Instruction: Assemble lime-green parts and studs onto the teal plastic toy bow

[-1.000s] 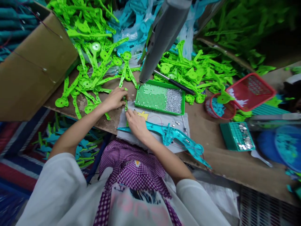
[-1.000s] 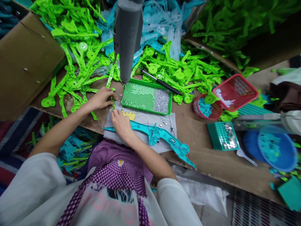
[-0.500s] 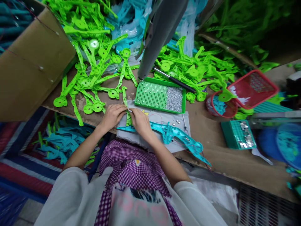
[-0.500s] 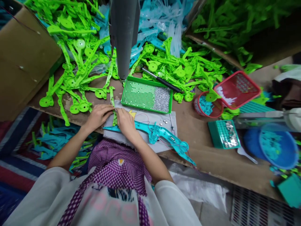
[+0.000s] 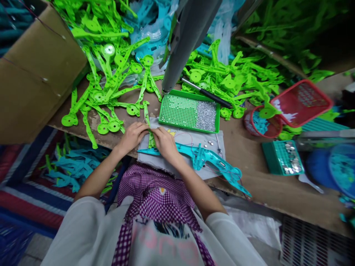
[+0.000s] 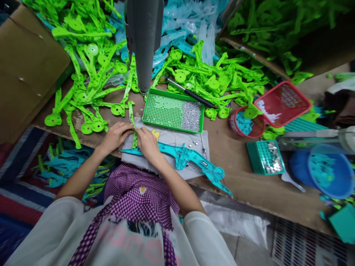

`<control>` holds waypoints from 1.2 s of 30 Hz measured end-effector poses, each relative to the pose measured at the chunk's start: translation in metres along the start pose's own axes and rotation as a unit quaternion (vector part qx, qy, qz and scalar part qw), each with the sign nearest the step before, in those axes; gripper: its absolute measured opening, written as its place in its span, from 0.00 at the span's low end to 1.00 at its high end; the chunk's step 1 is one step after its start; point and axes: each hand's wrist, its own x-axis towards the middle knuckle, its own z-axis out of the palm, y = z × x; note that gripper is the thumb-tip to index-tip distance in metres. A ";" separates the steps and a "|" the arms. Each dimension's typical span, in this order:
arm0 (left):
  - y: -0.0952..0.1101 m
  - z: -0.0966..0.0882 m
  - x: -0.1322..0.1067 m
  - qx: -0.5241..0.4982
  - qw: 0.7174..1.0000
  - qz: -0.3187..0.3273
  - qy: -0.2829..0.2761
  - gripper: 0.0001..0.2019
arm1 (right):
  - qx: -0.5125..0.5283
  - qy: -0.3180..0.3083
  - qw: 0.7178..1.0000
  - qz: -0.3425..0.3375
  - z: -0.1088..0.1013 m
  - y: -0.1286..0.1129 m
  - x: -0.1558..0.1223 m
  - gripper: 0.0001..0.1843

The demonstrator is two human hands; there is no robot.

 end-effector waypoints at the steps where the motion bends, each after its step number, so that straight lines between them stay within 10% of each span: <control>1: 0.000 0.000 0.000 0.002 1.000 0.001 -0.004 0.09 | 0.006 -0.003 1.000 -0.001 -0.001 0.001 0.000 0.20; 19: 0.000 -0.007 0.008 0.023 0.999 0.022 -0.038 0.08 | -0.093 -0.042 0.993 0.052 -0.015 -0.023 -0.003 0.18; 36: 0.007 -0.011 0.009 0.024 0.998 -0.024 -0.053 0.07 | -0.111 -0.092 0.989 -0.036 -0.019 -0.012 -0.029 0.21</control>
